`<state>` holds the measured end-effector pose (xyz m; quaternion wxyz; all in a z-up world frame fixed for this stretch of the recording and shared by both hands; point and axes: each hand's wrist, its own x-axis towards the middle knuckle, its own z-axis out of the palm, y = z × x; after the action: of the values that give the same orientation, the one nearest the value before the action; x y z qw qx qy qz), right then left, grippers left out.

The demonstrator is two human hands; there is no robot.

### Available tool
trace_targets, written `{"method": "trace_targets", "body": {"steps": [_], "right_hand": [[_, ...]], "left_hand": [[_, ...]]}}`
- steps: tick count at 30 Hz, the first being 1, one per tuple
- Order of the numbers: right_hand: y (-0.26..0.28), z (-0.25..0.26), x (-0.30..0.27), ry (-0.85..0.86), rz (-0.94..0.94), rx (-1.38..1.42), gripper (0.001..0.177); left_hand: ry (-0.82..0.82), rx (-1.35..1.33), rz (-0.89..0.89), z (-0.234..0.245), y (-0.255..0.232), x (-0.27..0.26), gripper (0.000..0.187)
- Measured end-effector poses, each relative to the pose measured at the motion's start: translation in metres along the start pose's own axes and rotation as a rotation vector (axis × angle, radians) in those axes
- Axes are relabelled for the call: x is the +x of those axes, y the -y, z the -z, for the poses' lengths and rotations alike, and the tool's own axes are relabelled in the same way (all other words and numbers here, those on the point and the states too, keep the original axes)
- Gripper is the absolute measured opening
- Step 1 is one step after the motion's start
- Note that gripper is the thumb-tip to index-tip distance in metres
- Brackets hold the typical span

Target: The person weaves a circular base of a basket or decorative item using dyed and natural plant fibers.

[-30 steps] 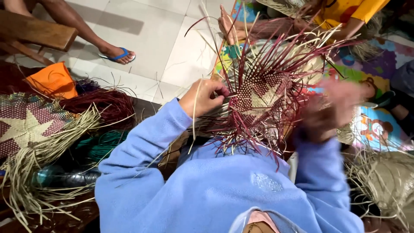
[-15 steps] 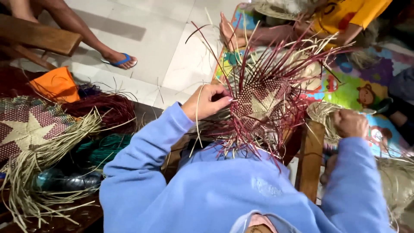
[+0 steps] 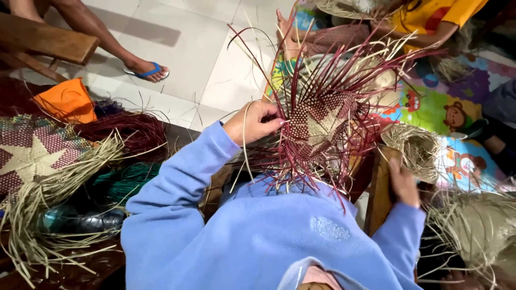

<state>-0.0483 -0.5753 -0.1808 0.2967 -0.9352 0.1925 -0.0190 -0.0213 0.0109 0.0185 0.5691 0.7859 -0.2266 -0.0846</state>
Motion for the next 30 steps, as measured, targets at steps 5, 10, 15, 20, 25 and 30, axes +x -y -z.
{"method": "trace_targets", "body": {"steps": [5,10,15,20,25,30], "right_hand": [[0.05,0.001,-0.056,-0.086,0.015,0.228,0.076],[0.049,0.002,-0.057,-0.137,-0.062,0.054,0.073],[0.063,0.01,-0.066,-0.149,-0.084,0.037,0.074],[0.062,0.009,-0.058,-0.12,-0.117,-0.053,0.082],[0.048,0.003,-0.051,-0.181,-0.049,-0.03,0.085],[0.051,-0.001,-0.057,-0.173,-0.071,-0.111,0.081]], "left_hand": [[-0.014,0.126,-0.057,-0.001,0.008,0.003,0.021],[-0.058,-0.106,-0.004,-0.014,0.031,0.019,0.023],[-0.148,0.017,0.138,-0.011,0.009,0.029,0.022],[-0.197,-0.349,0.145,-0.012,0.0,0.042,0.018],[-0.22,-0.241,0.103,-0.015,-0.018,0.048,0.021],[-0.165,-0.14,0.03,-0.015,-0.011,0.046,0.027]]}}
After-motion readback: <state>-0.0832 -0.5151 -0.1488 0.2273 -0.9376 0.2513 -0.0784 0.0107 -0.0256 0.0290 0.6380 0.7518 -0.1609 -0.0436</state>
